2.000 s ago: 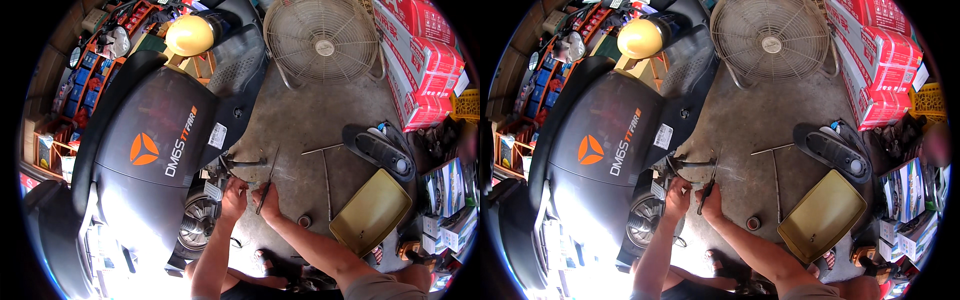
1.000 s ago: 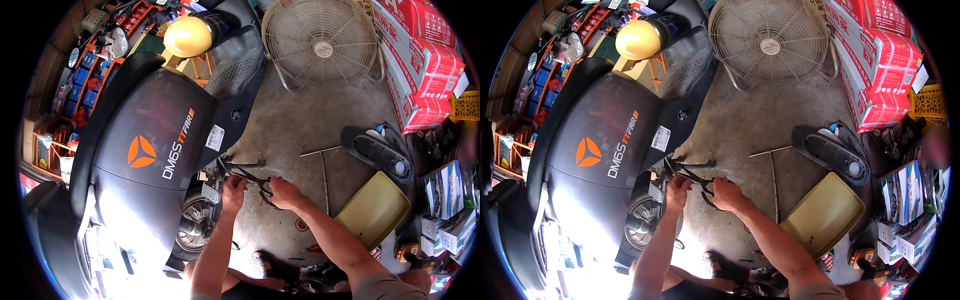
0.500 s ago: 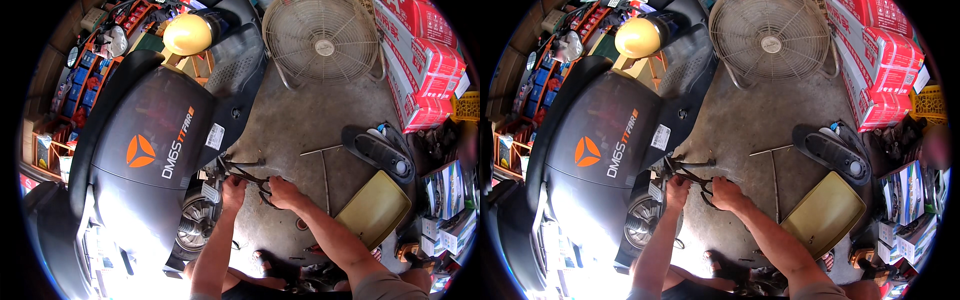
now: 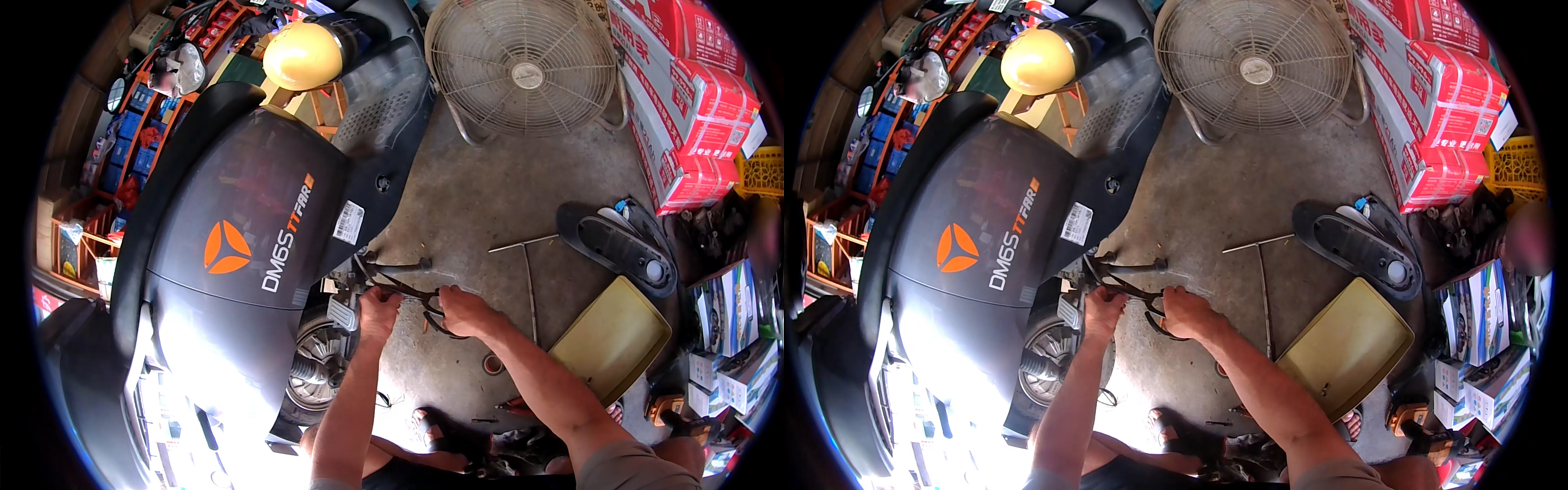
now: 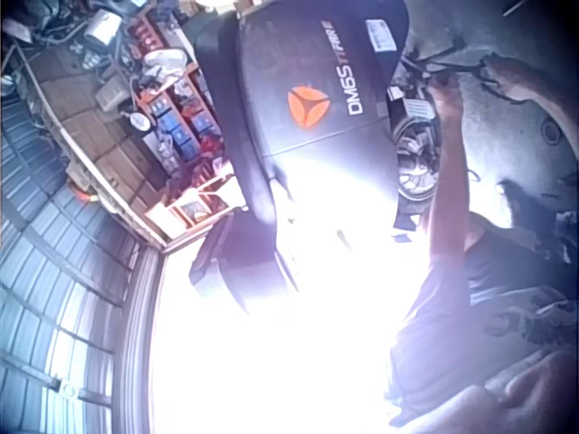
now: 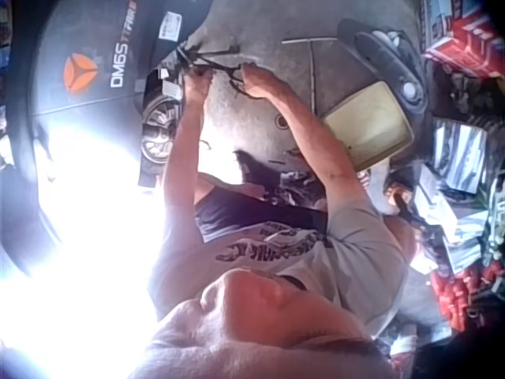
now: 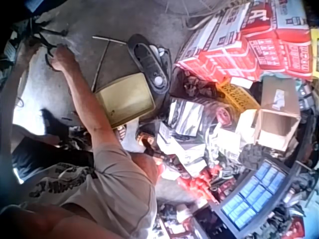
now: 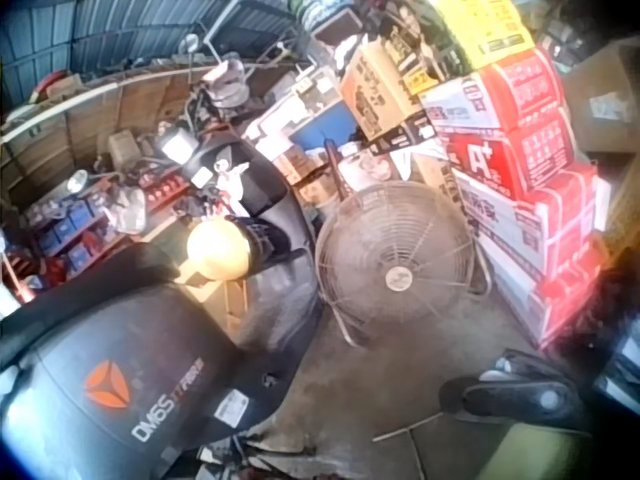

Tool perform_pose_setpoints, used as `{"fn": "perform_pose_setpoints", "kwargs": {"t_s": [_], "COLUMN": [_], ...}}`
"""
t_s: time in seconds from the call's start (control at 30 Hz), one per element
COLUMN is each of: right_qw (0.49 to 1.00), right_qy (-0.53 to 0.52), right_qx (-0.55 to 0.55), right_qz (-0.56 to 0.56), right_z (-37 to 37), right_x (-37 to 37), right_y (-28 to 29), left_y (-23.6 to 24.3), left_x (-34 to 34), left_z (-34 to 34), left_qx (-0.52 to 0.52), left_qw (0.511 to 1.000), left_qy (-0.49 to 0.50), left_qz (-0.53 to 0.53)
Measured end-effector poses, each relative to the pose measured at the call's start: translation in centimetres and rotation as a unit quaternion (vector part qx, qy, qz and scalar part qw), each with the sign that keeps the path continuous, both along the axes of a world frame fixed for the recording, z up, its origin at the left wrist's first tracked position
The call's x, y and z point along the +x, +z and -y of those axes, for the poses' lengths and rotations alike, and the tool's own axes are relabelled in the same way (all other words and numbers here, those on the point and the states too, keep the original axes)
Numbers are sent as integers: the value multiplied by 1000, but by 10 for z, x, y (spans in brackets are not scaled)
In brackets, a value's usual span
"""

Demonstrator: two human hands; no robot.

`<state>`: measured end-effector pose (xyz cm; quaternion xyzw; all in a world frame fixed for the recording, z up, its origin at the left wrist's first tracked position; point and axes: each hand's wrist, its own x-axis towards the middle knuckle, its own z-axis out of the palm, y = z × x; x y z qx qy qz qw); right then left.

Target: The person uses scissors to cut wires on a scooter, then twists and connects the wire ends by hand. The person works on the scooter's wiring in a cluttered workshop.

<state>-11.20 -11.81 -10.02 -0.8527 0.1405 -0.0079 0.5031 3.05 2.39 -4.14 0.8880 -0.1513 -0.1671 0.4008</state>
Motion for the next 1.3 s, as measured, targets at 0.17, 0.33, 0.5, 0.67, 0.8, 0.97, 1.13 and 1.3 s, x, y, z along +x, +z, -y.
{"fn": "perform_pose_setpoints", "kwargs": {"t_s": [0.17,0.33,0.5,0.67,0.8,0.97,1.13,1.3], "right_qw": [999,996,993,992,995,996,994,993], "right_qy": [-12,-13,-16,-18,-6,1,-16,-17], "right_qx": [30,87,120,121,104,93,101,110], "right_qz": [13,6,6,14,-4,0,21,33], "right_z": [-3,-1,0,1,4,4,0,-1], "right_x": [4,1,0,1,0,0,1,5], "right_y": [-9,-3,-1,-3,7,3,1,-7], "left_y": [2,7,8,5,6,2,3,7], "left_x": [-1,-6,-9,-10,-9,-6,-4,-9], "left_z": [2,5,5,6,5,2,0,5], "left_qx": [-32,1,0,-8,2,-16,-16,-37], "left_qw": [999,1000,1000,998,998,997,998,999], "left_qy": [1,-5,-18,-24,-21,-34,-33,-17], "left_qz": [-22,-6,17,63,61,62,46,32]}}
